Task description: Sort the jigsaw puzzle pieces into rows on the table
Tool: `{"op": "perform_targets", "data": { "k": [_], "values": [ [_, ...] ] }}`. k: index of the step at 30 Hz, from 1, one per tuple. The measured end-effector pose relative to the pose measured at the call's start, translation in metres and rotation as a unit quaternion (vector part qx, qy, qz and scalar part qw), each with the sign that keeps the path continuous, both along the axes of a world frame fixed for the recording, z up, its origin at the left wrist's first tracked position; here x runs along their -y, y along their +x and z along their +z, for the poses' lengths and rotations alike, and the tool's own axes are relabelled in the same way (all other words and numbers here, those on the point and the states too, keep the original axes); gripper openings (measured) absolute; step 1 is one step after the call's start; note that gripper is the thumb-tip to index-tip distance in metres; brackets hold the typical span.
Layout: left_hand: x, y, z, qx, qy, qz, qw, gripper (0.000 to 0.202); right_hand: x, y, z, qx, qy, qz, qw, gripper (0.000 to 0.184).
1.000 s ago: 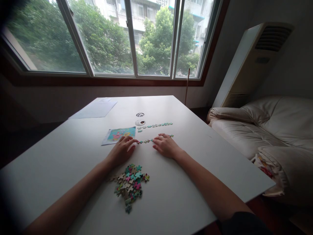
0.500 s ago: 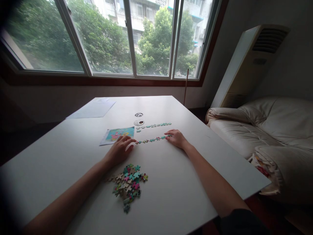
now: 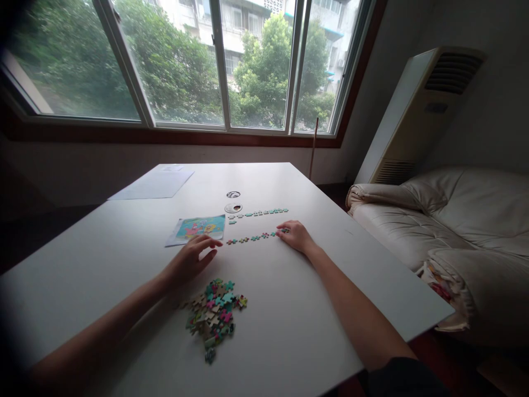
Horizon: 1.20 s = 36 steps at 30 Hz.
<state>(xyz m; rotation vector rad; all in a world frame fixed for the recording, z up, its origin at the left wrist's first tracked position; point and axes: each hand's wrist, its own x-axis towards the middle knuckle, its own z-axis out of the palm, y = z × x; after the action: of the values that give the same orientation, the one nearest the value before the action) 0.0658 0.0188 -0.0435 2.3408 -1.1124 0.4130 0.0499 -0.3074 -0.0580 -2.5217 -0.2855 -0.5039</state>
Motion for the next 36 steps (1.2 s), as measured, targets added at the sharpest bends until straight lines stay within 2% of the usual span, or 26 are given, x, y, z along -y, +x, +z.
{"op": "perform_targets", "data": {
  "k": [6,9,14,19,22,25,31,36],
  "values": [
    [-0.036,-0.029,-0.001,-0.061,0.001,0.009,0.998,0.02,0.013,-0.002,0.002,-0.007,0.008,0.001,1.0,0.014],
    [-0.052,-0.039,0.006,-0.107,0.007,0.031,0.994,0.023,0.014,-0.001,0.0,-0.005,0.009,-0.001,1.0,0.013],
    [-0.063,-0.047,0.026,-0.168,0.067,-0.034,0.983,0.021,0.013,-0.001,-0.002,-0.006,0.009,0.001,1.0,0.013],
    [-0.066,-0.055,0.033,-0.188,0.131,-0.068,0.971,0.02,0.009,-0.003,0.004,0.052,0.014,-0.006,0.999,0.016],
    [-0.066,-0.057,0.033,-0.197,0.153,-0.071,0.966,0.019,-0.004,-0.007,0.011,0.1,-0.003,0.015,0.995,0.014],
    [-0.063,-0.058,0.032,-0.219,0.164,-0.084,0.958,0.017,-0.028,-0.015,0.018,0.117,-0.039,0.074,0.99,0.013],
    [-0.059,-0.061,0.034,-0.213,0.154,-0.074,0.962,0.017,-0.082,-0.041,0.026,0.089,-0.111,0.2,0.969,0.015],
    [-0.059,-0.061,0.038,-0.204,0.137,-0.054,0.968,0.022,-0.108,-0.058,0.028,0.081,-0.127,0.242,0.959,0.015]
  ]
}}
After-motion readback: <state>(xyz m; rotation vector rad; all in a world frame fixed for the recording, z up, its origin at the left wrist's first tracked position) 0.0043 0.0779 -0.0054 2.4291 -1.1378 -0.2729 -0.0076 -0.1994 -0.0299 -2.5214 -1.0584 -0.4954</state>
